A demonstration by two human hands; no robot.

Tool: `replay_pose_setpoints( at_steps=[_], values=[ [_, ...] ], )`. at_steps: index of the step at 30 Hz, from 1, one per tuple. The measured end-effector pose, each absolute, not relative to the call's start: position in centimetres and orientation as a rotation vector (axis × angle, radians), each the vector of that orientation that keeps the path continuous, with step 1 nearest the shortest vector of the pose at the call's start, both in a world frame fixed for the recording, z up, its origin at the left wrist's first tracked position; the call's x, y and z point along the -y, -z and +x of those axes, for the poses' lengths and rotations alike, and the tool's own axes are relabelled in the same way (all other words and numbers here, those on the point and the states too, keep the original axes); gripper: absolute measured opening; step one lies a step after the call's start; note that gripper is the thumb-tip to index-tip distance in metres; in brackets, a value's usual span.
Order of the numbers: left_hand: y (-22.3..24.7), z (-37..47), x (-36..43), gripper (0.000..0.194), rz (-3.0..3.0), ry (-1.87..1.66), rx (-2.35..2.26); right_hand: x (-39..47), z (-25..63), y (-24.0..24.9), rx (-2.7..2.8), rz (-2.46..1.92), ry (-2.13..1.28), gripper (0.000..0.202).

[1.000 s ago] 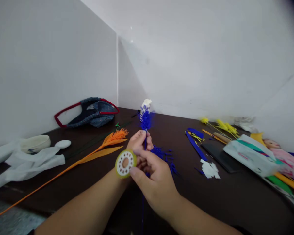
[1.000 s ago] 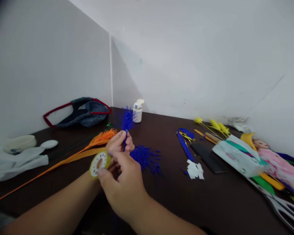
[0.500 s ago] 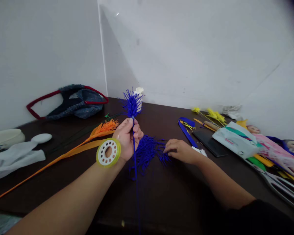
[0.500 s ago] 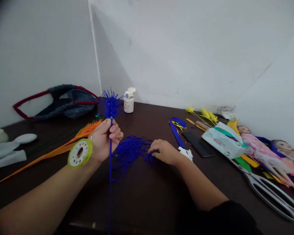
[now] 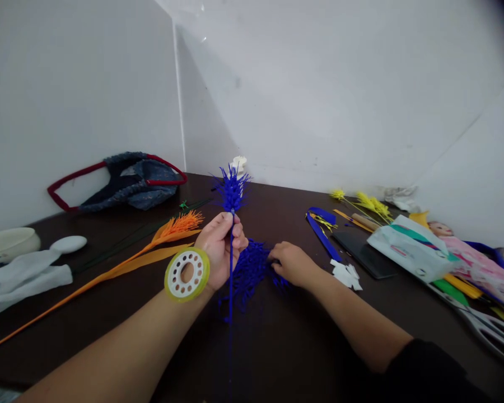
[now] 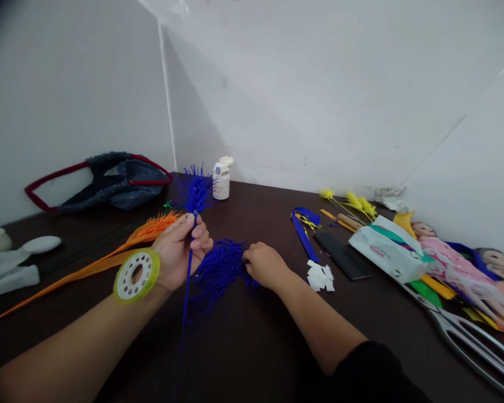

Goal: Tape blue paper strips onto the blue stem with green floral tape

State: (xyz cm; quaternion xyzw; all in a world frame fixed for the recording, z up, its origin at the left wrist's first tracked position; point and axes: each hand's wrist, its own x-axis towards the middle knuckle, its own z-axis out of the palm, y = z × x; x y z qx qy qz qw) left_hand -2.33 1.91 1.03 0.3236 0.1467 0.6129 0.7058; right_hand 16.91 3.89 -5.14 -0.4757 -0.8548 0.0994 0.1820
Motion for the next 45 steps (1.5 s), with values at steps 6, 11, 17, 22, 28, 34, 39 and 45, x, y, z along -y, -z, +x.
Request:
replay_pose_setpoints(
  at_steps=[6, 11, 17, 22, 28, 34, 39, 45],
  values=[
    [-1.1, -2.4, -1.7, 0.012, 0.728, -1.363, -0.348, -3.8, 17.6, 4.3, 2.075, -1.341, -0.528, 0.009],
    [-1.1, -2.3, -1.4, 0.011, 0.717, -1.336, -0.38, -2.6, 17.4, 1.8, 1.736, -1.128, -0.782, 0.005],
    [-1.1, -2.0, -1.1, 0.011, 0.714, -1.315, -0.438, -1.2, 14.0, -1.4, 1.201, -0.554, -1.398, 0.01],
    [-1.2, -2.0, -0.9, 0.014, 0.724, -1.309, -0.457, -1.7, 11.2, -3.4, 1.204, -0.492, -1.342, 0.008],
    [-1.5, -2.1, -0.8, 0.014, 0.701, -1.293, -0.42, -2.4, 9.3, -3.5, 1.191, -0.561, -1.282, 0.009],
    [-1.6, -2.1, -0.6, 0.013, 0.66, -1.26, -0.41, -2.1, 8.6, -3.2, 1.165, -0.58, -1.28, 0.01],
    [-1.5, -2.2, -0.6, 0.015, 0.681, -1.257, -0.414, -1.8, 8.9, -3.3, 1.193, -0.595, -1.229, 0.008],
    [-1.4, -2.3, -0.8, 0.014, 0.701, -1.261, -0.432, -0.9, 11.1, -5.6, 1.67, -0.884, -0.725, 0.007]
  ],
)
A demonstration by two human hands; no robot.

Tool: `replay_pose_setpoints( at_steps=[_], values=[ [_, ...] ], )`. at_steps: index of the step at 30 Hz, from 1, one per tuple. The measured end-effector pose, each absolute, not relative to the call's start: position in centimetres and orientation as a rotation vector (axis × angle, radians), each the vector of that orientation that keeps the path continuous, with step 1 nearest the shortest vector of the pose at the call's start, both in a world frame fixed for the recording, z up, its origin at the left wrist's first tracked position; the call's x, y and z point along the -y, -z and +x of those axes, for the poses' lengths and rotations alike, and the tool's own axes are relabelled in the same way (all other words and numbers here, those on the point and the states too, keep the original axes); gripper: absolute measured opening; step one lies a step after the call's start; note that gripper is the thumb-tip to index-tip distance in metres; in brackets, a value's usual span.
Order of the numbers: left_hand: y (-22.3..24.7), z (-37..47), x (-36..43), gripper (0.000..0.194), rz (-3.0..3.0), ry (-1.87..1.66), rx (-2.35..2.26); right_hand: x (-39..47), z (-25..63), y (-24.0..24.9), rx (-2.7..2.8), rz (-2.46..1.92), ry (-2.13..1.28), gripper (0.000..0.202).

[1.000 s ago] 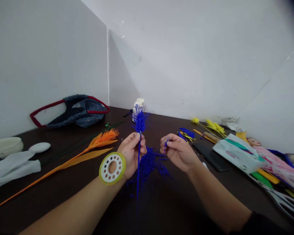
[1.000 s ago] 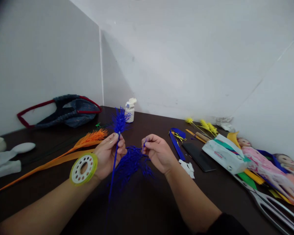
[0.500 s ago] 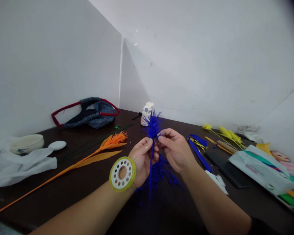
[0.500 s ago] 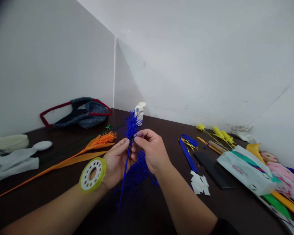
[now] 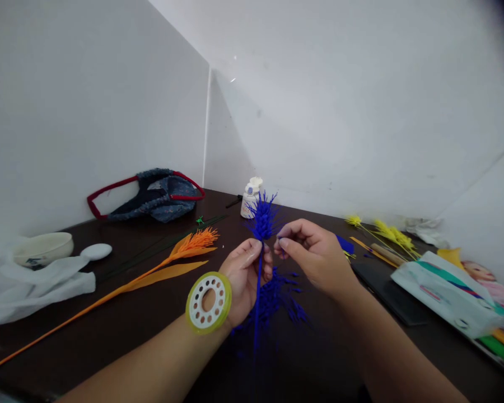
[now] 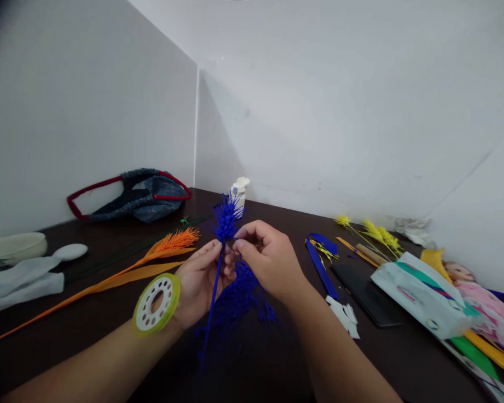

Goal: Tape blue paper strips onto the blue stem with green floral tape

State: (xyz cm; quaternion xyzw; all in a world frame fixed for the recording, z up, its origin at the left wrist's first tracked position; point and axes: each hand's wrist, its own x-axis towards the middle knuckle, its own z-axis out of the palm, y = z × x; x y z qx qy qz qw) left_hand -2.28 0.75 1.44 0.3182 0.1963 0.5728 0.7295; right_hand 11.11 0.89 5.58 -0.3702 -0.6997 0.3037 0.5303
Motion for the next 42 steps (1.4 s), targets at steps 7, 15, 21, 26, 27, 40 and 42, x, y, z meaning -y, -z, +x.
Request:
replay_pose_setpoints(
  at_steps=[7, 15, 21, 26, 27, 40, 42],
  values=[
    [-1.3, -2.3, -0.7, 0.013, 0.739, -1.242, -0.425, -0.1, 11.9, -7.4, 2.051, -0.947, -0.297, 0.022],
    [-1.4, -2.1, -0.6, 0.015, 0.744, -1.244, -0.437, -0.4, 10.9, -6.6, 1.961, -1.049, -0.208, 0.016],
    [-1.3, -2.0, -0.5, 0.015, 0.743, -1.243, -0.447, -0.6, 10.7, -6.0, 1.972, -1.043, -0.064, 0.015],
    [-1.3, -2.0, -0.4, 0.016, 0.747, -1.247, -0.438, -0.6, 10.5, -5.8, 1.979, -1.037, -0.017, 0.013],
    [-1.3, -2.0, -0.4, 0.016, 0.749, -1.246, -0.437, -0.6, 10.4, -5.8, 1.973, -1.036, -0.013, 0.013],
    [-1.1, -1.6, -0.5, 0.022, 0.801, -1.276, -0.43, -0.7, 9.8, -4.9, 1.807, -1.011, -0.134, 0.008],
    [-0.9, -1.7, -0.8, 0.022, 0.897, -1.349, -0.49, -1.0, 9.7, -4.7, 1.693, -0.981, -0.349, 0.009]
  ],
)
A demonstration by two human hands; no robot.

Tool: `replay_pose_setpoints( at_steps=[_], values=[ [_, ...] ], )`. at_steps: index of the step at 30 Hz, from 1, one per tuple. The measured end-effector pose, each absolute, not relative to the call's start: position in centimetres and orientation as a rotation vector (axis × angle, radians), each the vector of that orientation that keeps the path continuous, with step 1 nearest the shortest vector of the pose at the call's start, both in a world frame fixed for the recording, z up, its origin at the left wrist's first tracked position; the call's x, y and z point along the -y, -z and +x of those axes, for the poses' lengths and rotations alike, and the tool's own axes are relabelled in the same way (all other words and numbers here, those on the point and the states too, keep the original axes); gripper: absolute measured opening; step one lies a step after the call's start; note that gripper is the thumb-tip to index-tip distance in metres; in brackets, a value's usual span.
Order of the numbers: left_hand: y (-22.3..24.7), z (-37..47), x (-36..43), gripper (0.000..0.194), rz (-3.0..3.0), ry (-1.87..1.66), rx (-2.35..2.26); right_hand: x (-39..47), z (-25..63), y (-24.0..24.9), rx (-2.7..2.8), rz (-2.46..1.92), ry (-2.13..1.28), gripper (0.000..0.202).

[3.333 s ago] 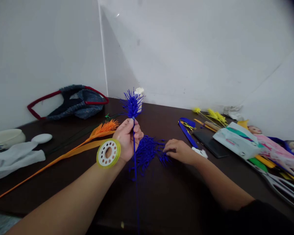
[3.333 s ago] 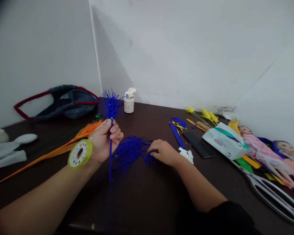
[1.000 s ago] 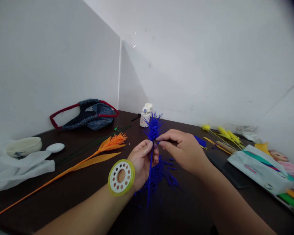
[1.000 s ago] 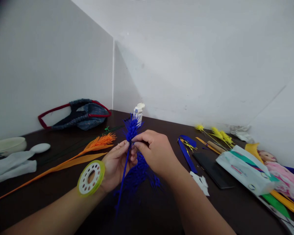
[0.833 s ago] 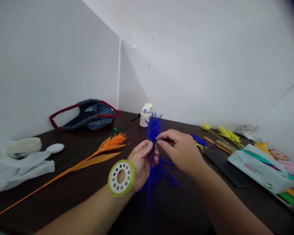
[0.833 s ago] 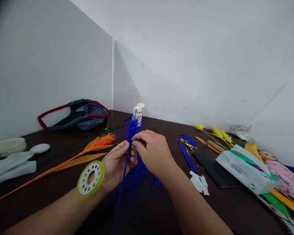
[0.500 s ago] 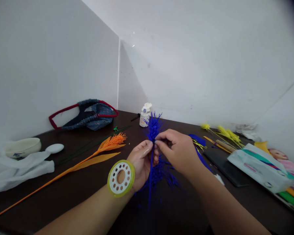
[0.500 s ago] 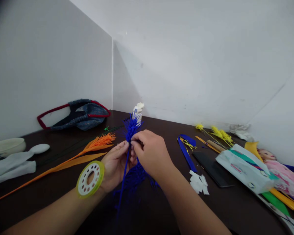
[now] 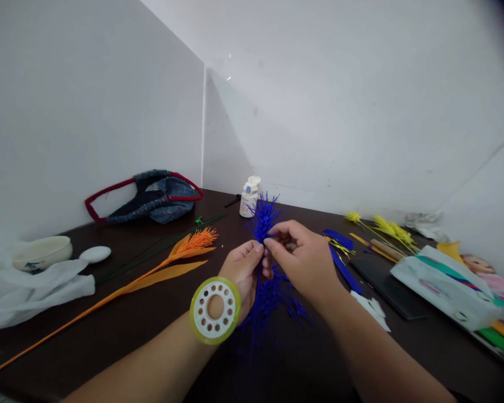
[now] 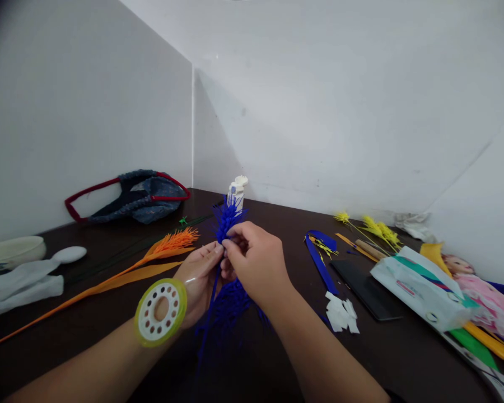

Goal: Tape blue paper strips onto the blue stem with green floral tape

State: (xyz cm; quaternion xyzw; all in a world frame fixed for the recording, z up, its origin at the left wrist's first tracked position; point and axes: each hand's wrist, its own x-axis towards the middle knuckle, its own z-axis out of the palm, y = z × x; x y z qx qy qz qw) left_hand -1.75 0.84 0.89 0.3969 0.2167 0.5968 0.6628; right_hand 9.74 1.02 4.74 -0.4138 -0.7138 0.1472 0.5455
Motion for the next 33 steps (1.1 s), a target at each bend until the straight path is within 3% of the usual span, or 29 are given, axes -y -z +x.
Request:
replay_pose_setpoints(
  at_steps=[6, 10, 19, 33],
  values=[
    [-1.5, -3.1, -1.1, 0.018, 1.427, -1.362, -0.872, -0.7, 9.6, -1.8, 0.972, -0.792, -1.047, 0.014],
    [-2.4, -3.5, -0.2, 0.023, 1.782, -1.313, -1.115, 1.3, 9.4, 0.4, 0.965, -0.664, -1.494, 0.019],
    [-2.1, -3.3, 0.0, 0.019, 2.324, -1.112, -1.307, 1.2, 9.9, 0.8, 1.104, -0.758, -1.244, 0.017],
    [-2.2, -3.5, 0.2, 0.024, 2.351, -0.919, -1.226, 1.2, 10.9, 1.0, 1.066, -0.719, -1.337, 0.004]
  ],
)
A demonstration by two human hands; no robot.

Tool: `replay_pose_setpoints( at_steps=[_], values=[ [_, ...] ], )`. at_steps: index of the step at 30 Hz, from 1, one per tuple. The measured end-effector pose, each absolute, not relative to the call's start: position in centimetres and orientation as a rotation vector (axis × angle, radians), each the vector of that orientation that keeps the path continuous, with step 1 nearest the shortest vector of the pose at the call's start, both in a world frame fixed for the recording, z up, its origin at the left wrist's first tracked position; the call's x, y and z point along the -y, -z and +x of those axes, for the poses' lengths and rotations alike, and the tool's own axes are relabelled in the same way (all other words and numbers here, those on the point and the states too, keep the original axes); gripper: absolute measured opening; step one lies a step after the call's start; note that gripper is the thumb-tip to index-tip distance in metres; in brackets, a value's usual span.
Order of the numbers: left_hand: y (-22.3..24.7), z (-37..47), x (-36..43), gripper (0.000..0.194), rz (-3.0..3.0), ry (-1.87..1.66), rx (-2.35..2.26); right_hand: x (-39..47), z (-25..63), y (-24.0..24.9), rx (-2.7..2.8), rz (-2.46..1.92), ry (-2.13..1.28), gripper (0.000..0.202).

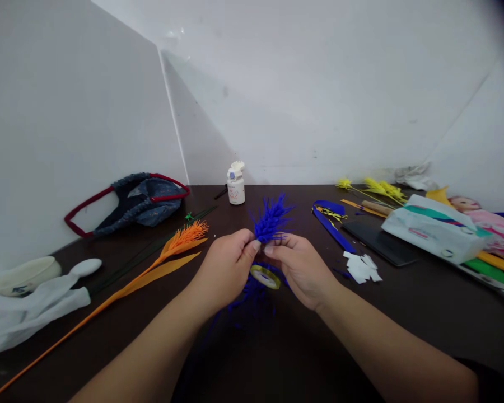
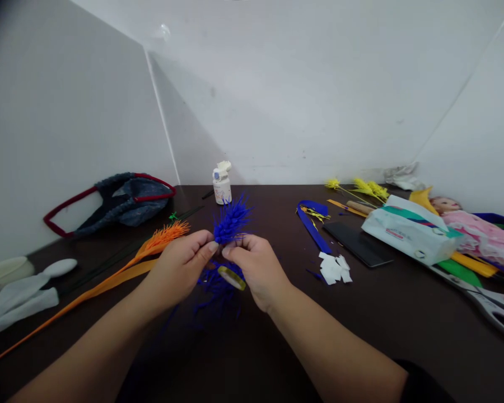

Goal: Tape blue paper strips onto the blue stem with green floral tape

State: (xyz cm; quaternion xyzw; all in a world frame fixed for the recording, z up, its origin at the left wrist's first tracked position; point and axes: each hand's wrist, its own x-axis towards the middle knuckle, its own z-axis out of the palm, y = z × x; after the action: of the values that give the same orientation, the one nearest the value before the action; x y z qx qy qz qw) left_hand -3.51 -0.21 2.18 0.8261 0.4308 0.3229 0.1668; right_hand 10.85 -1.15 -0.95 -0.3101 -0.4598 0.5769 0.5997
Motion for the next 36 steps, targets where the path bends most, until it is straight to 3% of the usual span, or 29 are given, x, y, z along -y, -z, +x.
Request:
replay_pose_setpoints(
  at_steps=[10, 17, 29, 36],
  values=[
    [-2.3, -3.0, 0.5, 0.024, 1.768, -0.928, -0.953, 2.2, 10.3, -0.2, 1.196, -0.601, -1.389, 0.016],
    [-1.7, -2.6, 0.3, 0.029, 1.456, -0.909, -0.761, 2.7, 9.8, -0.2, 1.061, -0.684, -1.356, 0.009],
    [-2.3, -2.7, 1.0, 0.027, 1.837, -0.918, -0.954, 2.8, 9.4, 0.0, 0.912, -0.759, -1.18, 0.014],
    [-2.7, -3.0, 0.8, 0.03, 1.696, -0.966, -0.906, 2.9, 10.4, 0.0, 1.099, -0.814, -1.365, 0.013]
  ],
)
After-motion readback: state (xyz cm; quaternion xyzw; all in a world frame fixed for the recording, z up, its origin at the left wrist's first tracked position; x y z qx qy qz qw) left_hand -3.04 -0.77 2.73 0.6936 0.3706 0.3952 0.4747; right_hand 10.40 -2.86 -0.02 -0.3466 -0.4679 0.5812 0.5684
